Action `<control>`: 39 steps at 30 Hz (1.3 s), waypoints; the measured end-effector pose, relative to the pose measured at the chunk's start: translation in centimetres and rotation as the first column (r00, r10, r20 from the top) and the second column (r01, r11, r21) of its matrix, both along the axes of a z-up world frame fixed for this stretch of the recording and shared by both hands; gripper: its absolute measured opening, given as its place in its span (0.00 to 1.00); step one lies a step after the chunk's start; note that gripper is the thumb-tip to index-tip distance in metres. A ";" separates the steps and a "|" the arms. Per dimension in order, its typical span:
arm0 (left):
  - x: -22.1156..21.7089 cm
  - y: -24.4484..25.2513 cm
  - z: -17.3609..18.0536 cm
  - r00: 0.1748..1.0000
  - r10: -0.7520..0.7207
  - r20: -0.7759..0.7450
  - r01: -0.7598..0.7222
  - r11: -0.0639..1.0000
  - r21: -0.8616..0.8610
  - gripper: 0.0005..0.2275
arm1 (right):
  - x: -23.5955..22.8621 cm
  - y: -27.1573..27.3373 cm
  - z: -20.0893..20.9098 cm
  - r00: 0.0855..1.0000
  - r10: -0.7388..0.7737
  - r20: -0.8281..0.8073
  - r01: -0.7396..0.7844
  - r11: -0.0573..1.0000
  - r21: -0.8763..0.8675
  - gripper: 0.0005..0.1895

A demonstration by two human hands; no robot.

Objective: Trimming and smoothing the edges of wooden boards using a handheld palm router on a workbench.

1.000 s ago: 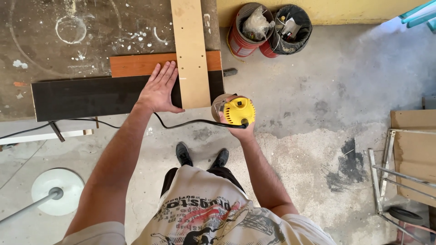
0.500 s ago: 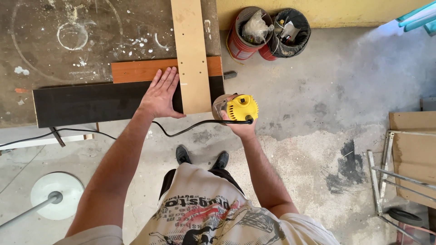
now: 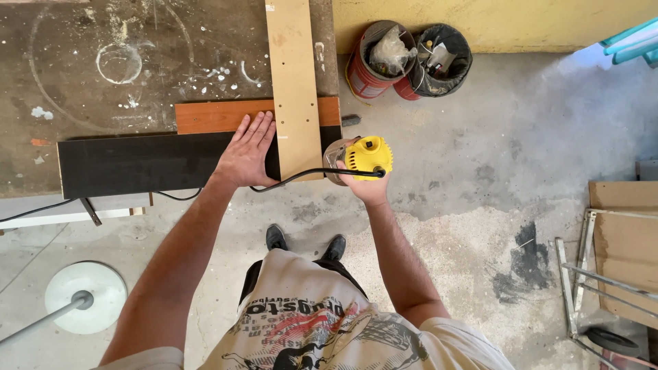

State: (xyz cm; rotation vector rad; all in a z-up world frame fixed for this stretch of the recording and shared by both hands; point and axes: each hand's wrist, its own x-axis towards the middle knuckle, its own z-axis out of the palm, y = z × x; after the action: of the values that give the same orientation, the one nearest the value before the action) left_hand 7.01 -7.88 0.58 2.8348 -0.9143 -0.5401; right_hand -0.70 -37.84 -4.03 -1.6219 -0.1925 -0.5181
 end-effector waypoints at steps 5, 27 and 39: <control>-0.1 0.0 0.6 1.000 -0.012 -0.001 0.012 1.000 0.008 0.69 | 1.6 0.8 4.1 1.000 -0.031 0.001 0.031 0.999 0.016 0.23; -0.1 -0.1 1.0 0.999 -0.027 0.032 0.026 0.999 0.036 0.67 | 13.0 0.9 1.9 0.962 -0.237 0.134 0.241 0.971 -0.014 0.24; -0.1 0.3 0.2 0.998 -0.033 0.049 0.035 0.999 -0.035 0.68 | 4.5 1.8 5.1 0.976 -0.159 0.150 0.170 0.984 -0.060 0.27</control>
State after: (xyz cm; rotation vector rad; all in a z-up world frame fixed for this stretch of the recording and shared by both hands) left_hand 6.93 -7.54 0.83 2.8170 -0.9723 -0.4555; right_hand 3.81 -36.07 1.11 -1.6808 -0.1873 -0.7650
